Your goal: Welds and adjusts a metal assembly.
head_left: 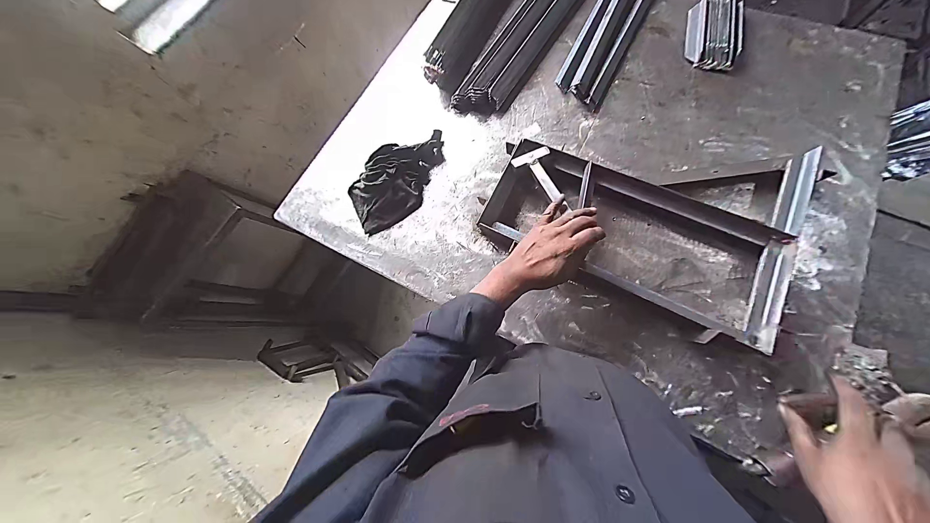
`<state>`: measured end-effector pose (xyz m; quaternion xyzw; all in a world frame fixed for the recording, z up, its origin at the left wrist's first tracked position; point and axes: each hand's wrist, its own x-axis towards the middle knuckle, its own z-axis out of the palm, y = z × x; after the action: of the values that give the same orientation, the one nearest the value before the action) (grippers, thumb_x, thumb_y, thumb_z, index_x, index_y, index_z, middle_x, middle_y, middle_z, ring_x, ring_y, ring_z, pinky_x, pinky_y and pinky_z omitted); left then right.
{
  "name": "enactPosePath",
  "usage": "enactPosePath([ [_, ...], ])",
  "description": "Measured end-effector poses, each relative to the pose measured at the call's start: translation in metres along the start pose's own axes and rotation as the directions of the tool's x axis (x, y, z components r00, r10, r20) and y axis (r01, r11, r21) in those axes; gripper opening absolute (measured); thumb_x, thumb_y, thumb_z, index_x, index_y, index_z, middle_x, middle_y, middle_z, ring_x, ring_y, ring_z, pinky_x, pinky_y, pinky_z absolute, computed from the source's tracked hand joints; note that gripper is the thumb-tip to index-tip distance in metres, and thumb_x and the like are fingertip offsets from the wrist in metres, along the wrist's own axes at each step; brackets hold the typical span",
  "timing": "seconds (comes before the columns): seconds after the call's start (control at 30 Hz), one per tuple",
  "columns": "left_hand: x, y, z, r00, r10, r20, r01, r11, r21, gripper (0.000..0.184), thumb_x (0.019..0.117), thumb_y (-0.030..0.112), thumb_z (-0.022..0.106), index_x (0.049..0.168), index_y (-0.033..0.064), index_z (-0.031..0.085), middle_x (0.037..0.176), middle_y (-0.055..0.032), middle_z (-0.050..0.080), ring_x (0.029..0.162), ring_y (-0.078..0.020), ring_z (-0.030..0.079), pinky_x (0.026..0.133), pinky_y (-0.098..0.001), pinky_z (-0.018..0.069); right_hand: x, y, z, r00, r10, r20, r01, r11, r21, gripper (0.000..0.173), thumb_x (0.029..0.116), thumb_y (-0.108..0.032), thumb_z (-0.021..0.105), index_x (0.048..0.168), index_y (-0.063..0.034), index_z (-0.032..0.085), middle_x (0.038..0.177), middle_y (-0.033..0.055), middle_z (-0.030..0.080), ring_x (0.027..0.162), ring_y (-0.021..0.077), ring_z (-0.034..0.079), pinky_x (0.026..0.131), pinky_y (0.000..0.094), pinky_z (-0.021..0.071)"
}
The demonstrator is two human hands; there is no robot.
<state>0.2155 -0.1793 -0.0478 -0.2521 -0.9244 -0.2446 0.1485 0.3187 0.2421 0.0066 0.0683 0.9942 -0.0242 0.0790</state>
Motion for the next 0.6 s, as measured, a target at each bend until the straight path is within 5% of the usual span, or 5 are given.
enactPosePath([
  [0.13,0.014,-0.018,0.014,0.989,0.142,0.026,-0.143,0.989,0.025,0.019,0.0931,0.018,0.056,0.089,0.0064,0.071,0.097,-0.0093,0.071,0.107,-0.0262,0.067,0.11,-0.0445,0.0464,-0.039,0.01,0.049,0.944,0.321,0.077,-0.318,0.947,-0.042,0.088,0.0968,-0.047,0.064,0.165,-0.015,0.019,0.111,0.0407,0.064,0.095,0.061,0.065,0.076,0.0753,0.0488],
  [0.33,0.024,-0.021,0.021,0.988,0.139,-0.066,-0.139,0.99,0.011,0.032,0.1037,0.026,0.055,0.082,0.0064,0.069,0.083,-0.0092,0.068,0.089,-0.0269,0.068,0.092,-0.0445,0.0529,-0.03,-0.01,0.081,0.778,0.628,-0.03,-0.621,0.775,0.118,0.084,0.1031,-0.039,0.053,0.166,-0.0166,0.002,0.124,0.0371,0.062,0.108,0.0574,0.064,0.087,0.0731,0.0481],
  [0.4,0.023,-0.017,0.02,0.99,0.128,-0.062,-0.129,0.992,-0.009,0.031,0.1028,0.024,0.055,0.083,0.0058,0.07,0.084,-0.009,0.069,0.09,-0.0269,0.069,0.09,-0.045,0.0528,-0.04,-0.003,0.081,0.772,0.623,-0.122,-0.549,0.752,0.364,0.085,0.1014,-0.032,0.06,0.165,-0.0095,0.009,0.138,0.0397,0.052,0.12,0.0579,0.058,0.098,0.0702,0.0451],
  [0.5,0.022,-0.017,0.015,0.992,0.119,-0.041,-0.12,0.992,-0.034,0.032,0.1032,0.023,0.055,0.081,0.0051,0.069,0.084,-0.0094,0.07,0.09,-0.0263,0.069,0.091,-0.0455,0.0522,-0.068,-0.003,0.073,0.783,0.547,-0.296,-0.198,0.67,0.715,0.08,0.1001,-0.018,0.059,0.162,0.0038,0.013,0.163,0.0296,0.026,0.15,0.0319,0.035,0.123,0.0387,0.0307],
  [0.6,0.023,-0.018,0.015,0.993,0.108,-0.045,-0.111,0.992,-0.063,0.034,0.1038,0.023,0.053,0.08,0.0049,0.069,0.082,-0.0099,0.07,0.088,-0.0265,0.07,0.09,-0.0455,0.0517,-0.099,-0.029,0.045,0.753,0.481,-0.449,0.083,0.607,0.79,0.072,0.1021,-0.013,0.048,0.157,0.0097,0.007,0.131,0.014,0.053,0.102,0.0074,0.066,0.084,0.0238,0.0585],
])
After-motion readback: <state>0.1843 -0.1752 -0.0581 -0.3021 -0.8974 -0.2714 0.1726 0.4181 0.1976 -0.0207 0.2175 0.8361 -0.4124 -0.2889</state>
